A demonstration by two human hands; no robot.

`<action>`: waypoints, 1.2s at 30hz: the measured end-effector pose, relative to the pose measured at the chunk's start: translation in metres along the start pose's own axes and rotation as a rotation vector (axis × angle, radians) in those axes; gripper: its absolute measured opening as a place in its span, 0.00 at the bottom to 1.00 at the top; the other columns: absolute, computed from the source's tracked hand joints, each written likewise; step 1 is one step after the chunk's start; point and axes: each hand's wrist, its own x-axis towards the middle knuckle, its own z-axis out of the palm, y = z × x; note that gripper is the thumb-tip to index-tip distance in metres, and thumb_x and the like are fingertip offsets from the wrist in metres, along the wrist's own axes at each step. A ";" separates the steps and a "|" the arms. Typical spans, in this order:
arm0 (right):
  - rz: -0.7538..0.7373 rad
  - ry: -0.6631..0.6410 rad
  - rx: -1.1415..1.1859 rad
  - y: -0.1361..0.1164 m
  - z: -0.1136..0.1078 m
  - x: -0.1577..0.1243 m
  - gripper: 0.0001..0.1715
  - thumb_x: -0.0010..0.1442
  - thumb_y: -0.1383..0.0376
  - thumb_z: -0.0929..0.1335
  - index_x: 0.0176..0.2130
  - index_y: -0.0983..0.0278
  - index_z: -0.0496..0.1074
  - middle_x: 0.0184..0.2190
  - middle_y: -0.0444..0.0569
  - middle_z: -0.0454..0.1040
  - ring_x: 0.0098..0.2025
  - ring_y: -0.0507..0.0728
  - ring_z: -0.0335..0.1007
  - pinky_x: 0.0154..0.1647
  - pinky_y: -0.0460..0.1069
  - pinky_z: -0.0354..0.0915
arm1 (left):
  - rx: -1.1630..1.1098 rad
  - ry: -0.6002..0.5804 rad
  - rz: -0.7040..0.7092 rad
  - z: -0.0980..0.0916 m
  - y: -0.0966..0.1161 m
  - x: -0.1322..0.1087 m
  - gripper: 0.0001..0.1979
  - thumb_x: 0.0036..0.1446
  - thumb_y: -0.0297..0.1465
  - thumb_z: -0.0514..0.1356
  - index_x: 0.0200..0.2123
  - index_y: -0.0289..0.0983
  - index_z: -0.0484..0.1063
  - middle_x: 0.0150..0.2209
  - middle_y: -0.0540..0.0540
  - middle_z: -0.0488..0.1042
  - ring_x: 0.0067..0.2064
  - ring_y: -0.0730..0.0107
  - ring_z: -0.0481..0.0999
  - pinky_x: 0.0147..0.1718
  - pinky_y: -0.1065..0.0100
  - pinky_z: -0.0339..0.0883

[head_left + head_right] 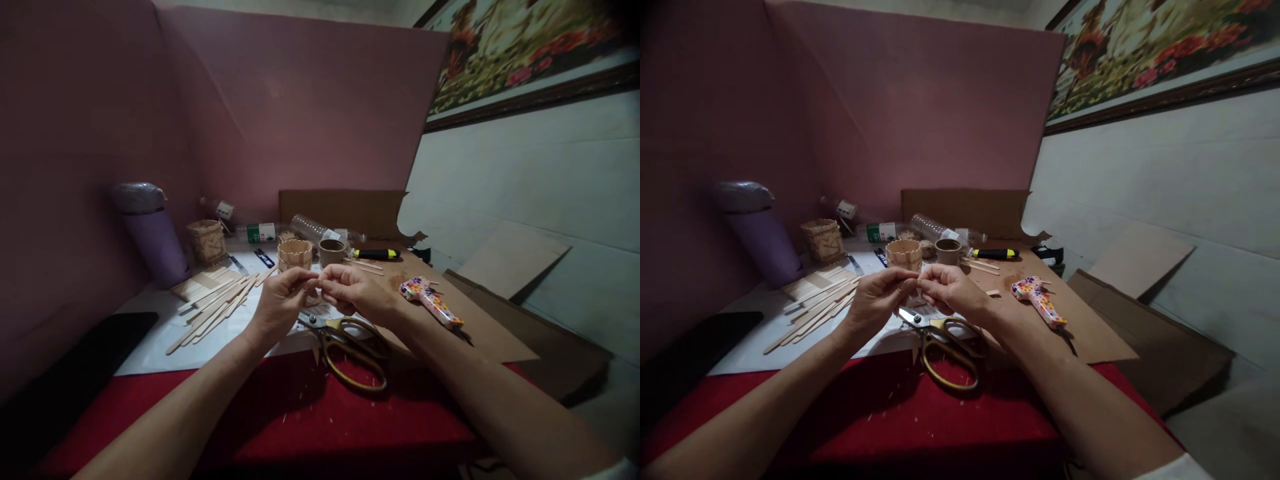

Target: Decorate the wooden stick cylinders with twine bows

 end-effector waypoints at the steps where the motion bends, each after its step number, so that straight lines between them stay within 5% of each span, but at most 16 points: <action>1: 0.000 0.015 -0.016 0.001 0.001 0.000 0.22 0.54 0.49 0.71 0.29 0.63 0.63 0.17 0.35 0.62 0.14 0.43 0.47 0.14 0.42 0.43 | 0.072 0.013 0.050 -0.001 -0.002 0.000 0.04 0.53 0.30 0.62 0.30 0.36 0.77 0.22 0.50 0.75 0.21 0.76 0.68 0.21 0.74 0.61; 7: 0.046 0.108 -0.113 0.001 -0.001 0.003 0.19 0.55 0.52 0.70 0.31 0.63 0.64 0.17 0.36 0.65 0.14 0.44 0.49 0.14 0.42 0.44 | 0.457 0.021 0.164 -0.003 -0.006 0.000 0.04 0.55 0.27 0.59 0.28 0.37 0.72 0.23 0.50 0.74 0.24 0.73 0.69 0.26 0.71 0.60; 14: -0.017 0.250 -0.311 0.006 -0.007 0.009 0.13 0.53 0.59 0.70 0.24 0.65 0.69 0.17 0.40 0.66 0.17 0.46 0.53 0.18 0.44 0.49 | 0.334 0.033 0.013 -0.005 -0.007 0.004 0.06 0.57 0.31 0.56 0.29 0.37 0.68 0.24 0.50 0.71 0.26 0.70 0.69 0.27 0.69 0.62; 17: -0.082 0.324 -0.309 0.013 -0.010 0.013 0.12 0.52 0.61 0.70 0.23 0.65 0.68 0.16 0.40 0.65 0.19 0.47 0.55 0.20 0.44 0.51 | 0.354 0.243 0.054 -0.012 -0.008 0.010 0.04 0.57 0.32 0.58 0.33 0.38 0.68 0.31 0.48 0.71 0.30 0.69 0.69 0.30 0.67 0.63; 20: -0.177 0.369 -0.373 0.020 -0.014 0.016 0.10 0.52 0.64 0.69 0.22 0.64 0.69 0.18 0.41 0.67 0.22 0.49 0.60 0.23 0.45 0.56 | 0.301 0.446 -0.018 -0.022 -0.013 0.018 0.16 0.52 0.33 0.63 0.44 0.39 0.66 0.42 0.44 0.71 0.41 0.64 0.71 0.39 0.64 0.65; 24: -0.214 0.329 -0.487 0.028 -0.014 0.016 0.08 0.55 0.65 0.69 0.25 0.65 0.73 0.19 0.43 0.70 0.24 0.50 0.63 0.27 0.47 0.58 | 0.110 0.356 -0.299 -0.030 -0.028 0.025 0.46 0.34 0.31 0.74 0.58 0.37 0.59 0.52 0.38 0.67 0.58 0.48 0.65 0.55 0.53 0.59; 27: -0.234 0.324 -0.586 0.030 -0.010 0.014 0.09 0.57 0.66 0.68 0.26 0.65 0.73 0.20 0.43 0.71 0.25 0.51 0.65 0.28 0.47 0.58 | -0.038 0.272 -0.362 -0.029 -0.042 0.028 0.59 0.28 0.29 0.76 0.65 0.36 0.51 0.56 0.34 0.64 0.61 0.45 0.63 0.60 0.52 0.54; 33: -0.254 0.359 -0.733 0.029 -0.007 0.013 0.10 0.58 0.67 0.68 0.26 0.65 0.74 0.21 0.43 0.71 0.26 0.51 0.64 0.29 0.46 0.56 | -0.142 0.182 -0.377 -0.023 -0.055 0.035 0.65 0.33 0.31 0.74 0.68 0.36 0.38 0.51 0.35 0.71 0.52 0.49 0.72 0.51 0.53 0.65; 36: -0.236 0.361 -0.766 0.029 -0.008 0.012 0.09 0.59 0.67 0.68 0.27 0.65 0.75 0.23 0.45 0.73 0.27 0.51 0.65 0.30 0.47 0.56 | -0.189 0.199 -0.399 -0.021 -0.053 0.038 0.59 0.31 0.28 0.73 0.66 0.35 0.48 0.43 0.42 0.75 0.44 0.56 0.76 0.44 0.58 0.69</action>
